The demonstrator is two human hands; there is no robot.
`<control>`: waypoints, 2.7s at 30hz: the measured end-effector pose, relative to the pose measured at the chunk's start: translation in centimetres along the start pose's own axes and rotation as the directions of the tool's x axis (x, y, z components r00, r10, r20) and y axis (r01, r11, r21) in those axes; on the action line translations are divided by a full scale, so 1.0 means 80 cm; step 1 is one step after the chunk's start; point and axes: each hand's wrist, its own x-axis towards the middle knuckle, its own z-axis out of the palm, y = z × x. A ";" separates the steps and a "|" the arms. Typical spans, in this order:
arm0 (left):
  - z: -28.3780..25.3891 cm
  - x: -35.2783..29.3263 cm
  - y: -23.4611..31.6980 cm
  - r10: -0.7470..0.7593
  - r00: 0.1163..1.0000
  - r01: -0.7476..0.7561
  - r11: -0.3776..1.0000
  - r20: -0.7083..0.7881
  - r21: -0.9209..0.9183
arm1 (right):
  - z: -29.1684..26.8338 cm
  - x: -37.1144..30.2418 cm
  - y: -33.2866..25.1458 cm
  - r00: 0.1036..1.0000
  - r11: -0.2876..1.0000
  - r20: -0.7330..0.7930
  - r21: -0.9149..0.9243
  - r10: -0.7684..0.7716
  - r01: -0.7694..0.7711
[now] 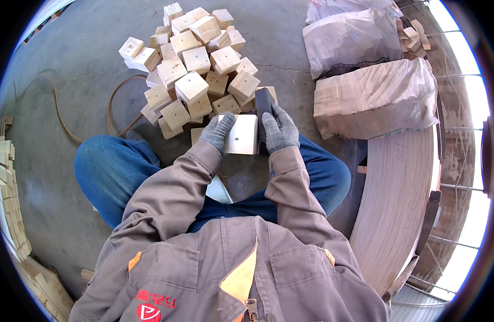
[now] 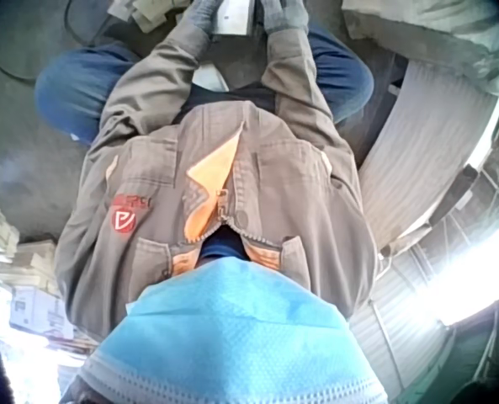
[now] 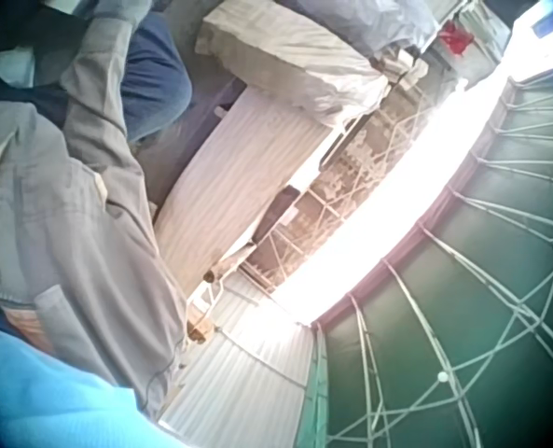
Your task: The person sits on the floor and sands small square wooden blocks one at a time using a sanding block. They rotate each block to sand multiple faces and place finished pieces aside.
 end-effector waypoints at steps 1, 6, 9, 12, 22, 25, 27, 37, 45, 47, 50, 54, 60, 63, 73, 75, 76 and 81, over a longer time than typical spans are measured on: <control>0.002 -0.001 -0.001 -0.006 1.000 0.006 1.000 -0.019 -0.006 | -0.001 -0.005 0.003 1.000 1.000 -0.004 0.005 -0.001 0.001; -0.008 0.011 0.006 -0.094 0.994 0.078 0.971 -0.061 -0.227 | 0.007 -0.057 -0.030 0.996 0.996 0.018 0.041 -0.085 0.084; -0.009 0.013 0.028 -0.221 0.970 0.170 0.912 -0.098 -0.374 | 0.003 -0.083 -0.053 0.989 0.988 0.108 -0.102 -0.102 0.113; -0.007 0.007 0.038 -0.196 0.976 0.150 0.919 -0.092 -0.365 | 0.000 -0.087 -0.054 0.982 0.977 0.105 -0.128 -0.157 0.170; -0.003 0.008 0.004 -0.042 0.997 0.029 0.984 -0.068 -0.173 | -0.002 -0.033 -0.044 0.993 0.968 -0.015 -0.227 -0.115 0.109; 0.013 -0.012 0.013 -0.059 0.996 0.053 0.994 -0.067 -0.093 | -0.004 -0.016 -0.017 1.000 0.994 -0.023 -0.111 -0.021 0.018; 0.007 -0.010 0.011 -0.086 0.993 0.079 0.994 -0.084 -0.081 | -0.002 -0.018 -0.020 0.999 0.994 -0.021 -0.106 -0.038 0.035; -0.021 0.023 0.030 -0.153 0.981 0.109 0.946 -0.123 -0.305 | -0.001 -0.087 -0.056 0.984 0.979 0.120 -0.144 -0.129 0.146; -0.024 0.024 0.027 -0.084 0.988 0.060 0.981 -0.128 -0.184 | -0.005 -0.083 -0.067 0.985 0.978 0.101 -0.143 -0.139 0.152; -0.018 0.019 0.020 -0.085 0.989 0.066 0.986 -0.118 -0.153 | -0.002 -0.072 -0.057 0.988 0.974 0.061 -0.164 -0.145 0.153; 0.001 -0.005 0.013 -0.023 0.997 0.020 0.999 -0.069 -0.039 | -0.007 -0.047 -0.039 0.991 0.977 -0.012 -0.173 -0.130 0.126; 0.009 -0.013 0.007 -0.055 0.997 0.059 0.996 -0.061 0.060 | -0.014 -0.039 -0.021 0.998 0.993 -0.045 -0.112 -0.040 0.035; -0.016 0.014 -0.002 0.000 0.994 0.019 0.984 -0.107 0.175 | 0.001 -0.052 -0.011 0.998 0.998 -0.021 -0.006 -0.065 0.065; -0.049 0.048 -0.011 -0.028 0.984 0.037 0.998 -0.177 0.052 | 0.006 -0.072 -0.038 0.993 0.991 0.053 -0.071 -0.110 0.114; -0.061 0.053 0.008 0.003 0.984 -0.020 0.995 -0.179 -0.098 | 0.012 -0.082 -0.054 0.981 0.984 0.127 -0.084 -0.146 0.157; -0.045 0.040 0.011 0.012 0.983 -0.024 0.998 -0.182 -0.061 | 0.009 -0.081 -0.047 0.988 0.992 0.118 -0.065 -0.103 0.111; -0.030 0.029 0.012 -0.003 0.982 -0.007 0.999 -0.187 -0.054 | 0.007 -0.077 -0.038 0.990 0.991 0.094 -0.062 -0.109 0.115; 0.003 -0.006 0.003 0.081 0.992 -0.078 0.996 -0.100 0.034 | 0.005 -0.042 -0.018 0.998 0.999 -0.041 0.020 -0.044 0.045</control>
